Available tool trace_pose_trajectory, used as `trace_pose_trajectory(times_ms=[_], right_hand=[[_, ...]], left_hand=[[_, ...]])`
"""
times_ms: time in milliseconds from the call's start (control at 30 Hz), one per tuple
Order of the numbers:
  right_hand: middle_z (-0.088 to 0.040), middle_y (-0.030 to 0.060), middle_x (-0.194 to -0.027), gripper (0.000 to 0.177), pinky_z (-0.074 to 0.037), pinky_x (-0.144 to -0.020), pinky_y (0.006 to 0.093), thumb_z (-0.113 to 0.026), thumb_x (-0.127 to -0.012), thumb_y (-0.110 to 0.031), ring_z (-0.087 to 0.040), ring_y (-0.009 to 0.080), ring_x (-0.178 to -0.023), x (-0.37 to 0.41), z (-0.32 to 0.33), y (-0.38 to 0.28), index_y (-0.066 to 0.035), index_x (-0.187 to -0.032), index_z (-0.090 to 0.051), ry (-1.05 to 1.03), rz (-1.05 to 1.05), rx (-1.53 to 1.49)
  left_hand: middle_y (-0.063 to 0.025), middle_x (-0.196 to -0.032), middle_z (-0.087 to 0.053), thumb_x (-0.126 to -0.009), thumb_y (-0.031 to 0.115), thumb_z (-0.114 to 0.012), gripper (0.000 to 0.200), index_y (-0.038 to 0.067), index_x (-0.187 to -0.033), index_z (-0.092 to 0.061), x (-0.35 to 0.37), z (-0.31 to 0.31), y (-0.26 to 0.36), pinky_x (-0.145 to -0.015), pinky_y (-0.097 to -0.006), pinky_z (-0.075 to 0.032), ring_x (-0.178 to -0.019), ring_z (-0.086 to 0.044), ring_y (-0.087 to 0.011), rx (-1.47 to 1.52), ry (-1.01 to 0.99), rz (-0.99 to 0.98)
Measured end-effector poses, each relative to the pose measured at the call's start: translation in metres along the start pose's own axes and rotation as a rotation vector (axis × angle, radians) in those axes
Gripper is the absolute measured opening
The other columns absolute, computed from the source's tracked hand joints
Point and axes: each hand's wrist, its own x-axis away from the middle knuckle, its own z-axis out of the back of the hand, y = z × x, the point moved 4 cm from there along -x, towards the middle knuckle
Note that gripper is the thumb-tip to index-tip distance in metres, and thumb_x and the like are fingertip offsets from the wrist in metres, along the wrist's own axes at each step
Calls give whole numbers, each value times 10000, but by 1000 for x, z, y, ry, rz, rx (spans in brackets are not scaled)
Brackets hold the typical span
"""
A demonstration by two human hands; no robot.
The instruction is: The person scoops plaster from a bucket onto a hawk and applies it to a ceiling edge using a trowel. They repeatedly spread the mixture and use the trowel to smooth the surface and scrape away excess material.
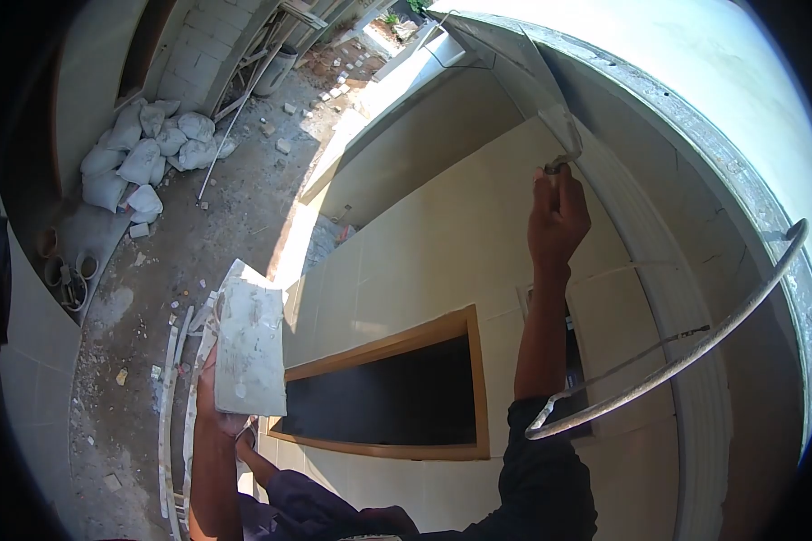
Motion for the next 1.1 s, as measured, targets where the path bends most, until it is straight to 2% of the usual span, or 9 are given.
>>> trace_pose_trajectory(times_ms=[133, 233, 333, 400, 467, 567, 700, 1000, 1100], right_hand=[[-581, 36, -762, 311, -426, -593, 250, -663, -888, -121, -503, 98, -655, 30, 45, -35, 60, -1139, -625, 51, -20, -59], [-574, 35, -749, 315, -425, -590, 242, -657, -893, -99, -496, 85, -656, 45, 48, -34, 64, -1159, -618, -96, -113, -152], [-572, 70, -758, 218, -429, -574, 248, -674, -864, -47, -507, 113, -626, 79, 38, -53, 74, -1037, -622, -282, -182, -358], [-602, 88, -774, 308, -447, -587, 243, -677, -854, -32, -536, 117, -650, 110, 37, -75, 104, -1124, -614, -432, 39, -360], [-613, 130, -805, 298, -451, -584, 246, -709, -816, -10, -568, 150, -676, 130, 43, -100, 125, -1067, -620, -521, 55, -492], [-640, 183, -860, 213, -490, -543, 290, -729, -747, 50, -630, 232, -707, 145, 48, -123, 115, -924, -630, -627, 23, -551], [-642, 192, -872, 260, -546, -584, 317, -755, -690, 36, -660, 276, -751, 155, 48, -127, 106, -910, -635, -632, 258, -524], [-602, 156, -803, 188, -506, -561, 345, -674, -700, 77, -604, 252, -663, 169, -4, -125, 104, -875, -610, -519, 206, -609], [-616, 143, -791, 201, -431, -543, 273, -702, -792, 28, -560, 172, -608, 160, -12, -114, 107, -965, -639, -335, 94, -556]], left_hand=[[-103, -1290, -552, -995, 163, -374, 443, 76, -1428, -356, 0, -2, -1, -893, -378, -544, -1087, -619, -222, 16, -4, 5], [-112, -1293, -549, -981, 124, -351, 453, 89, -1432, -346, -12, -37, 4, -907, -396, -540, -1095, -618, -231, 43, -151, -2], [-107, -1280, -557, -972, 101, -342, 462, 102, -1434, -340, -31, -56, 6, -893, -373, -554, -1088, -624, -210, 105, -249, 4], [-81, -1274, -563, -1003, 212, -386, 429, 106, -1418, -360, -40, -70, 7, -891, -349, -556, -1084, -625, -180, 108, -307, -46], [-116, -1196, -615, -994, 198, -387, 376, 41, -1326, -471, -45, -86, 12, -850, -351, -560, -1007, -656, -205, 172, -303, -94], [-77, -1254, -567, -990, 153, -371, 405, 88, -1389, -387, -57, -93, 17, -892, -316, -532, -1074, -614, -157, 29, -334, -144], [-82, -1257, -554, -965, 111, -387, 431, 64, -1393, -361, -62, -113, 24, -895, -305, -517, -1074, -598, -148, -75, -350, -206], [-110, -1266, -520, -988, 121, -417, 435, 42, -1401, -305, -46, -121, 1, -960, -303, -474, -1130, -547, -130, -227, -354, -20], [-117, -1303, -521, -955, 122, -443, 513, 25, -1436, -292, -48, -116, -1, -947, -316, -492, -1140, -568, -158, -459, -550, -174]])
